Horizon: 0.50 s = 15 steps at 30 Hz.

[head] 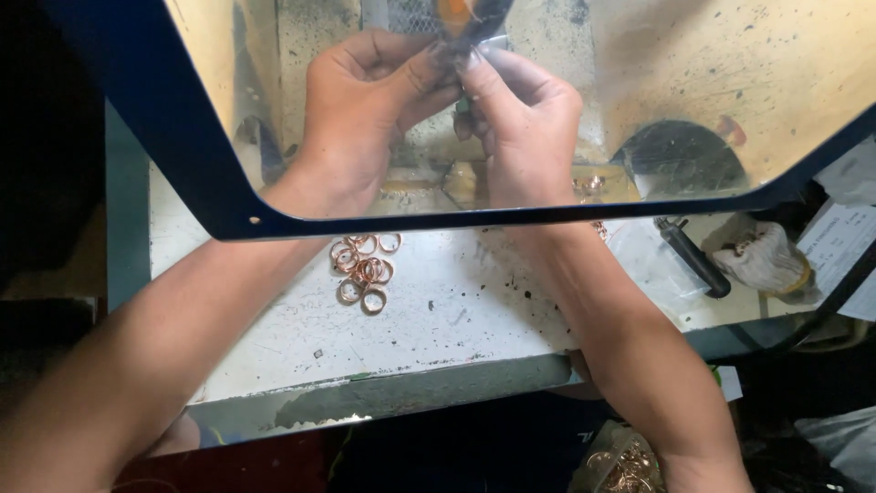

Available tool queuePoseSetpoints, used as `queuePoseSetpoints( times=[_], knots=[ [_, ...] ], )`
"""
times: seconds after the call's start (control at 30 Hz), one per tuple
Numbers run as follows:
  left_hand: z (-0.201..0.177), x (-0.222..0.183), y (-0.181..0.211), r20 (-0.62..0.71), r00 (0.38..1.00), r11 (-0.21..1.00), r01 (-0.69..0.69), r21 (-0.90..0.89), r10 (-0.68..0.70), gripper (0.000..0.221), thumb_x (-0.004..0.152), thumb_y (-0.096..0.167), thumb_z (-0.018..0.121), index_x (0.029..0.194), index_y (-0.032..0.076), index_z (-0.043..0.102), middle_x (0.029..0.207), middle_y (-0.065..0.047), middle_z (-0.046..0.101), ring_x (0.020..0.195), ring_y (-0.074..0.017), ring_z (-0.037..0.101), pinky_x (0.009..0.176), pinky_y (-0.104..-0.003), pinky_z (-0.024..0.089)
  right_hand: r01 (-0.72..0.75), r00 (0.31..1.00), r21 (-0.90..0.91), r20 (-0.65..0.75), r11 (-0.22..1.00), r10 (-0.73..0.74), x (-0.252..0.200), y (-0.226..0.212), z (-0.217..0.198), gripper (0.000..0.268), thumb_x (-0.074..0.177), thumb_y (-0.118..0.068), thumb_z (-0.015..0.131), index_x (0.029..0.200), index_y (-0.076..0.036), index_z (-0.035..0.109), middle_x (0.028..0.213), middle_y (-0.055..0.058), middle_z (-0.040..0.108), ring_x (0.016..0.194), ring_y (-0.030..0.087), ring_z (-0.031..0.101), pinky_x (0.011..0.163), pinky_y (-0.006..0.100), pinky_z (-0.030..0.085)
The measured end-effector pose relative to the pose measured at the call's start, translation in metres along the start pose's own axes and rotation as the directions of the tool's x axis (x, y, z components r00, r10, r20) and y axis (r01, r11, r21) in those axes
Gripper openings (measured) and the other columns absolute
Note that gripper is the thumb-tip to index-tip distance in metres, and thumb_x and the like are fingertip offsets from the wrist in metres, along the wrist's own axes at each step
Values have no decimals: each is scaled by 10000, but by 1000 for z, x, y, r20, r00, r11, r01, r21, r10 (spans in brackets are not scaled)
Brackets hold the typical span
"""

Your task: Polishing metal rings using a motorized polishing wheel inside a protective enclosure.

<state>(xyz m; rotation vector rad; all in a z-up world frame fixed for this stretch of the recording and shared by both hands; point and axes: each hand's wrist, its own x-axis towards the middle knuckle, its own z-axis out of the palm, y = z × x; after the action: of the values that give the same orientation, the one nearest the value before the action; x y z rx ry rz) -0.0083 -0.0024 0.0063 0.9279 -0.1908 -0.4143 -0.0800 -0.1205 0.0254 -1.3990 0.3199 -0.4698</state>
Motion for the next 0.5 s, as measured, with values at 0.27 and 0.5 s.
queuePoseSetpoints(
  times=[0.27, 0.5],
  knots=[
    [-4, 2, -10, 64, 997, 986, 53, -160, -43, 230, 784, 45, 851, 970, -52, 757, 997, -196, 787, 927, -300, 790, 891, -365, 702, 44, 999, -28, -10, 999, -44, -2, -7, 1, 235, 893, -220, 766, 975, -1, 786, 753, 46, 680, 623, 118, 548, 551, 235, 479],
    [0, -2, -3, 52, 996, 980, 83, -179, -74, 273, 751, 48, 860, 973, -69, 752, 1001, -218, 785, 924, -315, 790, 900, -381, 696, 92, 996, -54, -3, 994, -92, -3, -5, 3, 209, 913, -201, 765, 997, -11, 784, 774, 44, 692, 660, 119, 576, 561, 243, 497]
  ],
)
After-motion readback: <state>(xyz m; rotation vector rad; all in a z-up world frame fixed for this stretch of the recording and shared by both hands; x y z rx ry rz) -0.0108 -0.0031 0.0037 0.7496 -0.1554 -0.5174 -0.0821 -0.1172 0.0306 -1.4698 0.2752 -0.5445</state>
